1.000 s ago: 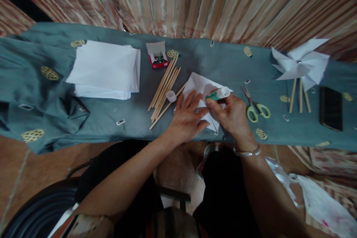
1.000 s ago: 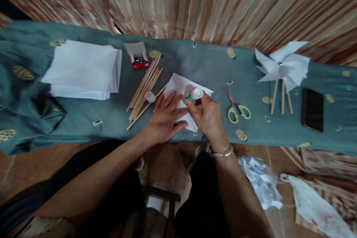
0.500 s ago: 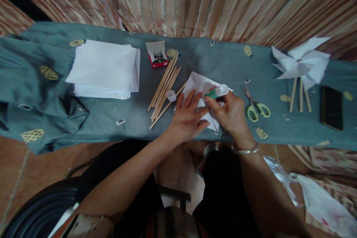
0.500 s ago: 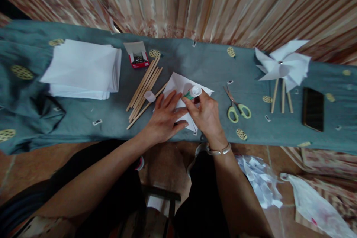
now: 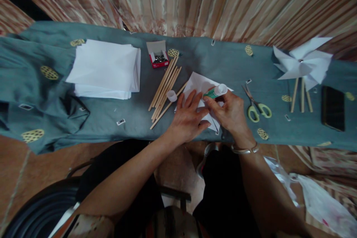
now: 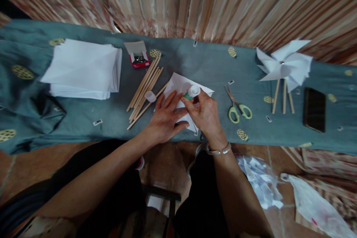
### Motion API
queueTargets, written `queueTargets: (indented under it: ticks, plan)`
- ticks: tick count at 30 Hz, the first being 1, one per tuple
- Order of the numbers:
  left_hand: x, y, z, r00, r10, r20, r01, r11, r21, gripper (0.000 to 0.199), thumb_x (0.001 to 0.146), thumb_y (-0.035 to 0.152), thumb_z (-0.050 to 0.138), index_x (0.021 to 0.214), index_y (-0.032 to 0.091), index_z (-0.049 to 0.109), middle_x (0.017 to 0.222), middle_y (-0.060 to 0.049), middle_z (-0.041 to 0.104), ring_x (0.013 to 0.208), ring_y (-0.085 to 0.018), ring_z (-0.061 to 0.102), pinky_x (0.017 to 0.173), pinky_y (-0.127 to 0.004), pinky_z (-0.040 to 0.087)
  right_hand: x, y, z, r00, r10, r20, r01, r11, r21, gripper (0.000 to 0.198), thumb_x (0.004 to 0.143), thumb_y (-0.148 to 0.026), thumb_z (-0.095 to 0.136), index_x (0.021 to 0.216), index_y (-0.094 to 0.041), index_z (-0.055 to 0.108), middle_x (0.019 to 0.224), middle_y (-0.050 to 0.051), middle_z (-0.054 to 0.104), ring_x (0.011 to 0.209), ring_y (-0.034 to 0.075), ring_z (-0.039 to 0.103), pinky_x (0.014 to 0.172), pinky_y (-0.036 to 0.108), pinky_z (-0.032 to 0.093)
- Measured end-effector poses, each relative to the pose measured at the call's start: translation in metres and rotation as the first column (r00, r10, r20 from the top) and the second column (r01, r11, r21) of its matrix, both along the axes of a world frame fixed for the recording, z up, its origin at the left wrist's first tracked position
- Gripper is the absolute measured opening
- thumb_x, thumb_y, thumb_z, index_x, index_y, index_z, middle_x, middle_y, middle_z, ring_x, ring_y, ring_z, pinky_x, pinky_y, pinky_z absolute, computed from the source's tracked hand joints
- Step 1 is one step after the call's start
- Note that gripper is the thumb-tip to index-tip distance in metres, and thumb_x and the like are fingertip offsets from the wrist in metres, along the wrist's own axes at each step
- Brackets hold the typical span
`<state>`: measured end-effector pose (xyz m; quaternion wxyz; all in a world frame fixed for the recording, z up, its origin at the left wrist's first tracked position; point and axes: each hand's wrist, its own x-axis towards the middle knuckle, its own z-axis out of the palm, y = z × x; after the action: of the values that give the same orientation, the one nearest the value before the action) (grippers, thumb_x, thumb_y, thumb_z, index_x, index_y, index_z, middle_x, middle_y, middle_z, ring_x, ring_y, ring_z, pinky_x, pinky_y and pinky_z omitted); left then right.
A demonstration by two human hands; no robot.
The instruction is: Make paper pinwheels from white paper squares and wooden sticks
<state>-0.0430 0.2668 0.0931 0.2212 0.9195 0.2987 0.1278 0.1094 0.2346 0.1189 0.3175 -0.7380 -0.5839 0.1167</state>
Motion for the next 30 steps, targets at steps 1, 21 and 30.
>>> queueTargets:
  ticks: [1, 21, 30]
  plan:
    - [0.0, 0.0, 0.0, 1.0, 0.001, -0.001, -0.001, 1.0, -0.002, 0.039, 0.084, 0.043, 0.061, 0.118, 0.025, 0.064, 0.153, -0.014, 0.035, 0.145, -0.035, 0.022, 0.115, -0.06, 0.016, 0.0, 0.0, 0.0, 1.0, -0.001, -0.005, 0.001, 1.0, -0.003, 0.032, 0.083, -0.051, 0.06, 0.087, -0.02, 0.066, 0.071, 0.003, 0.069, 0.063, 0.018, 0.063, 0.06, 0.031, 0.047]
    - [-0.002, 0.0, 0.003, 0.999, -0.005, 0.049, 0.005, 1.0, 0.008, 0.046, 0.081, 0.042, 0.066, 0.123, 0.024, 0.061, 0.149, -0.015, 0.04, 0.143, -0.036, 0.026, 0.112, -0.062, 0.02, 0.032, -0.011, -0.003, 0.63, -0.072, -0.774, 0.199, 0.977, 0.071, 0.022, 0.075, -0.044, 0.072, 0.083, -0.023, 0.068, 0.077, -0.001, 0.068, 0.064, 0.012, 0.063, 0.064, 0.027, 0.055]
    - [-0.039, 0.034, 0.029, 0.963, 0.216, 0.159, -0.237, 0.963, 0.127, 0.039, 0.089, 0.031, 0.054, 0.125, 0.018, 0.058, 0.134, -0.013, 0.053, 0.125, -0.03, 0.045, 0.104, -0.05, 0.037, 0.019, -0.017, 0.004, 0.204, -0.078, -0.976, 0.281, 0.96, -0.018, 0.024, 0.069, -0.039, 0.076, 0.083, -0.021, 0.069, 0.081, 0.0, 0.073, 0.068, 0.012, 0.068, 0.076, 0.028, 0.06]
